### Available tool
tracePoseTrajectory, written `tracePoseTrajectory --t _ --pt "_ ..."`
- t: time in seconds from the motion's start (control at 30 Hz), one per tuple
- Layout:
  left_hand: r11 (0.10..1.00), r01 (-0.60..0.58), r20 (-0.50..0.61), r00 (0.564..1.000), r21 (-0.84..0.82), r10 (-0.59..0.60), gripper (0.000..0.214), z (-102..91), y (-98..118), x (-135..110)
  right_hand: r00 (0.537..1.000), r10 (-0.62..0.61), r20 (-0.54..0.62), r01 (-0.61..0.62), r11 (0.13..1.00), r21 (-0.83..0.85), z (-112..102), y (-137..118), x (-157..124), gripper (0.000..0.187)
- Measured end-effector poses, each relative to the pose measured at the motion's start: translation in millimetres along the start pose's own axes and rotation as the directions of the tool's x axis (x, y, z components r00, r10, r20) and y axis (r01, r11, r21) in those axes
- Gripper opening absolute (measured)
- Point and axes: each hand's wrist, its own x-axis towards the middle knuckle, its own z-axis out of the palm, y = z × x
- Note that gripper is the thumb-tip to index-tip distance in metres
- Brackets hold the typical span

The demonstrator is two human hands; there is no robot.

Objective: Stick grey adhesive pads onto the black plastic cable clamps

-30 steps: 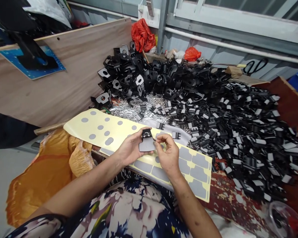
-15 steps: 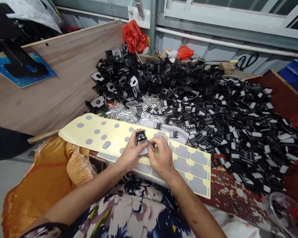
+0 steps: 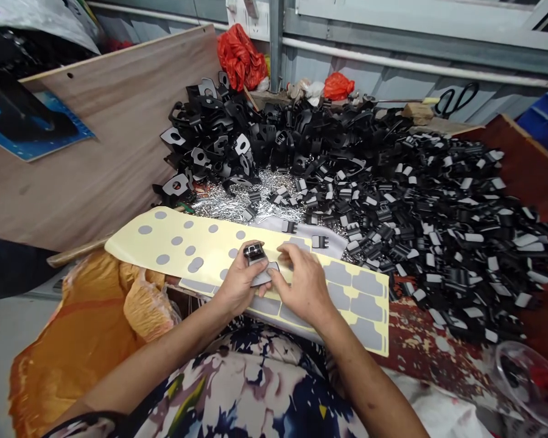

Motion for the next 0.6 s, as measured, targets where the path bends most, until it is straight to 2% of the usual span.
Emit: tracePoseTrajectory --t 0.07,0.1,0.13,0.2,0.3,0.43,0.5,0.6 --pt "1.000 0.025 0.031 0.999 0.009 -0.025 0.059 1.3 4.8 -1.3 0.983 0.134 0.129 -0.160 0.964 0.214 7.0 0.8 -0.3 0.020" --pt "0.999 0.042 0.053 0.998 -0.003 -0.041 0.058 1.6 7.3 -2.0 0.973 0.185 0.141 -0.221 0.925 0.310 10.9 1.0 -0.9 0.017" --pt "0.997 0.065 0.079 0.995 -0.031 -0.063 0.056 1.4 9.7 -2.8 0.968 0.223 0.115 -0.251 0.887 0.389 14.5 1.1 -1.8 0.015" --pt "0.985 0.129 0.130 0.985 -0.118 -0.113 0.052 0.3 13.4 -4.5 0.968 0.249 -0.002 -0.221 0.864 0.451 19.8 1.6 -3.9 0.012" --pt "0.942 0.216 0.161 0.971 -0.255 -0.179 0.040 -0.8 15.4 -8.0 0.970 0.203 -0.132 -0.136 0.909 0.395 23.7 5.8 -6.9 0.011" --pt "0.916 0.288 0.170 0.954 -0.280 -0.248 0.021 0.7 15.4 -15.1 0.975 0.210 -0.069 -0.154 0.868 0.473 22.0 15.4 -10.5 0.008" --pt "0.936 0.271 0.167 0.957 -0.226 -0.236 0.017 2.3 15.0 -17.8 0.983 0.145 -0.111 -0.094 0.923 0.374 16.1 15.1 -13.2 0.008" --pt "0.968 0.212 0.159 0.969 -0.137 -0.190 0.023 4.8 13.5 -18.9 0.989 -0.052 -0.141 0.067 0.992 0.109 2.8 2.5 -18.9 0.011"
